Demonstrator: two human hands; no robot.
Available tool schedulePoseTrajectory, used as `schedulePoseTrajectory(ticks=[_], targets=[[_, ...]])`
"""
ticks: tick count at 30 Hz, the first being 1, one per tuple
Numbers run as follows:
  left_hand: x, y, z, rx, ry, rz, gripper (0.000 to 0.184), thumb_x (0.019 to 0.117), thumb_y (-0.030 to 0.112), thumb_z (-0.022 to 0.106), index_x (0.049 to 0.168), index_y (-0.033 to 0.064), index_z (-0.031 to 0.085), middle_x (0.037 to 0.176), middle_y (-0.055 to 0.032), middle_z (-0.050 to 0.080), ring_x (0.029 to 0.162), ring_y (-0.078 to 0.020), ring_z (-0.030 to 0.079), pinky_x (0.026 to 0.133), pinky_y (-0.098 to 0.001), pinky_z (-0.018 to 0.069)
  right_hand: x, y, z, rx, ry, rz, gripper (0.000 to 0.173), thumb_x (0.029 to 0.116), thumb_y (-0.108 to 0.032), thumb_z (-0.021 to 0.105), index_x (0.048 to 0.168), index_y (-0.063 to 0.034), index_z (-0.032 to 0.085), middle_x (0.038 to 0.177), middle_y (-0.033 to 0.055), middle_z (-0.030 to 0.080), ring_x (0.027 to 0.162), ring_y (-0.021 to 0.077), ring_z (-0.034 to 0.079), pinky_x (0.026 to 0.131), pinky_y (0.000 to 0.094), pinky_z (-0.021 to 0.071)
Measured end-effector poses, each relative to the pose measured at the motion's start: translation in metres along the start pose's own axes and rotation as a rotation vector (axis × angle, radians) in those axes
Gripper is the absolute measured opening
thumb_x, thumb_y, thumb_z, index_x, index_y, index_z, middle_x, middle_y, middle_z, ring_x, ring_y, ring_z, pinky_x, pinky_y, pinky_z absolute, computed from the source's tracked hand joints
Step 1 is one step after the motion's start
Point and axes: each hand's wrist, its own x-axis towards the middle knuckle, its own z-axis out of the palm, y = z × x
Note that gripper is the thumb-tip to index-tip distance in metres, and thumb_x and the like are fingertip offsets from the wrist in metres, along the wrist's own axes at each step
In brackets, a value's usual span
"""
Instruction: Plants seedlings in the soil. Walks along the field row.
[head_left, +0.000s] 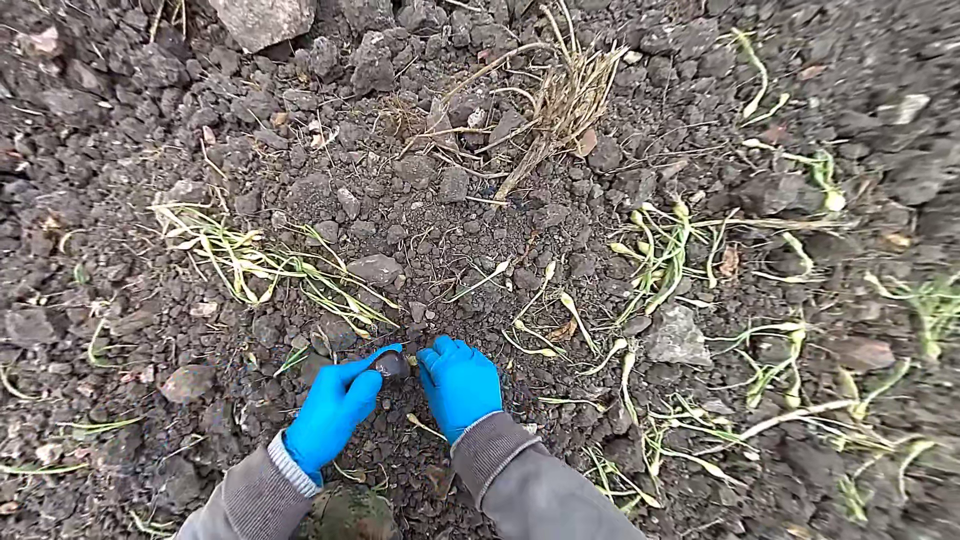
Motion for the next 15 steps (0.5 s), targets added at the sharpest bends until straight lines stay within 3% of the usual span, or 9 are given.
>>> schedulePoseTrajectory(ticks=[2,4,6,8,9,11,12,13,15], targets=[[-0.02,0.025,-0.006,-0.026,0.011,0.028,0.075,0.087,0.08,0.053,0.112,0.0141,0.077,0.058,0.0097,0.054,0.044,0.0019,0.041,0.041,-0.0173,0.0361,0.022,-0.013,0.013,-0.01,-0.224,0.004,0.021,0.0962,-0.009,0.064,0.113,-0.0122,0.077,0.121,0.0132,0.069,0.113,0.0335,0.065,0.095,0.0514,0.0532],[-0.038,0.047,-0.017,-0.007,-0.032,0.15,0.078,0.0908,0.078,0.049,0.127,0.014,0.074,0.076,0.005,0.07,0.047,0.0038,0.044,0.042,-0.0157,0.0376,0.037,-0.016,0.036,-0.02,-0.352,0.037,0.022,0.0944,-0.007,0.063,0.113,-0.0096,0.075,0.126,0.0146,0.067,0.117,0.0343,0.065,0.097,0.0517,0.0531],[-0.05,0.049,-0.029,0.029,-0.06,0.24,0.081,0.0946,0.076,0.044,0.133,0.0101,0.07,0.099,-0.0032,0.077,0.053,0.0057,0.049,0.046,-0.0144,0.041,0.033,-0.012,0.051,-0.037,-0.309,0.016,0.028,0.1012,-0.013,0.055,0.123,-0.0113,0.073,0.134,0.0136,0.065,0.125,0.0332,0.061,0.105,0.0505,0.0486],[-0.054,0.019,-0.036,-0.011,-0.054,0.217,0.082,0.0949,0.077,0.042,0.134,0.01,0.069,0.107,-0.0037,0.077,0.055,0.0057,0.05,0.048,-0.0147,0.0421,0.006,0.005,0.059,-0.043,-0.1,-0.067,0.036,0.1026,-0.021,0.053,0.134,-0.0138,0.069,0.14,0.0141,0.062,0.133,0.0353,0.055,0.112,0.0552,0.04],[-0.053,-0.001,-0.038,-0.071,-0.044,0.173,0.082,0.0937,0.078,0.043,0.131,0.0104,0.071,0.103,-0.0009,0.077,0.056,0.0045,0.051,0.05,-0.0157,0.0432,-0.012,0.016,0.063,-0.044,0.098,-0.101,0.037,0.0996,-0.023,0.057,0.132,-0.0139,0.07,0.135,0.0157,0.066,0.128,0.0386,0.06,0.108,0.0587,0.0439],[-0.049,-0.026,-0.041,-0.199,0.004,0.094,0.083,0.0898,0.081,0.046,0.126,0.0106,0.072,0.072,0.0062,0.066,0.05,0.0013,0.049,0.047,-0.0171,0.0432,-0.045,0.032,0.069,-0.019,0.379,-0.11,0.03,0.0922,-0.021,0.061,0.115,-0.0118,0.078,0.112,0.016,0.074,0.104,0.0401,0.07,0.088,0.0579,0.0545],[-0.046,-0.028,-0.045,-0.257,0.019,0.08,0.083,0.0889,0.081,0.047,0.125,0.0108,0.072,0.065,0.007,0.061,0.048,0.0004,0.047,0.045,-0.0172,0.0423,-0.057,0.036,0.071,-0.013,0.364,-0.105,0.026,0.0922,-0.02,0.061,0.108,-0.0112,0.08,0.102,0.0148,0.075,0.096,0.0384,0.072,0.08,0.0554,0.0578],[-0.044,-0.024,-0.048,-0.309,0.031,0.079,0.08,0.089,0.08,0.049,0.123,0.0122,0.073,0.061,0.0077,0.058,0.046,0.0009,0.046,0.043,-0.0162,0.0405,-0.069,0.035,0.072,-0.015,0.253,-0.087,0.026,0.0946,-0.02,0.06,0.107,-0.0103,0.08,0.099,0.0147,0.076,0.094,0.0376,0.073,0.08,0.0537,0.0597],[-0.049,-0.004,-0.056,-0.37,0.025,0.102,0.068,0.09,0.078,0.05,0.105,0.0173,0.075,0.058,0.0086,0.055,0.044,0.002,0.045,0.042,-0.0146,0.0382,-0.085,0.023,0.067,-0.046,-0.198,0.047,0.037,0.105,-0.028,0.051,0.131,-0.0108,0.072,0.121,0.0166,0.072,0.117,0.0373,0.067,0.098,0.0523,0.0533]])
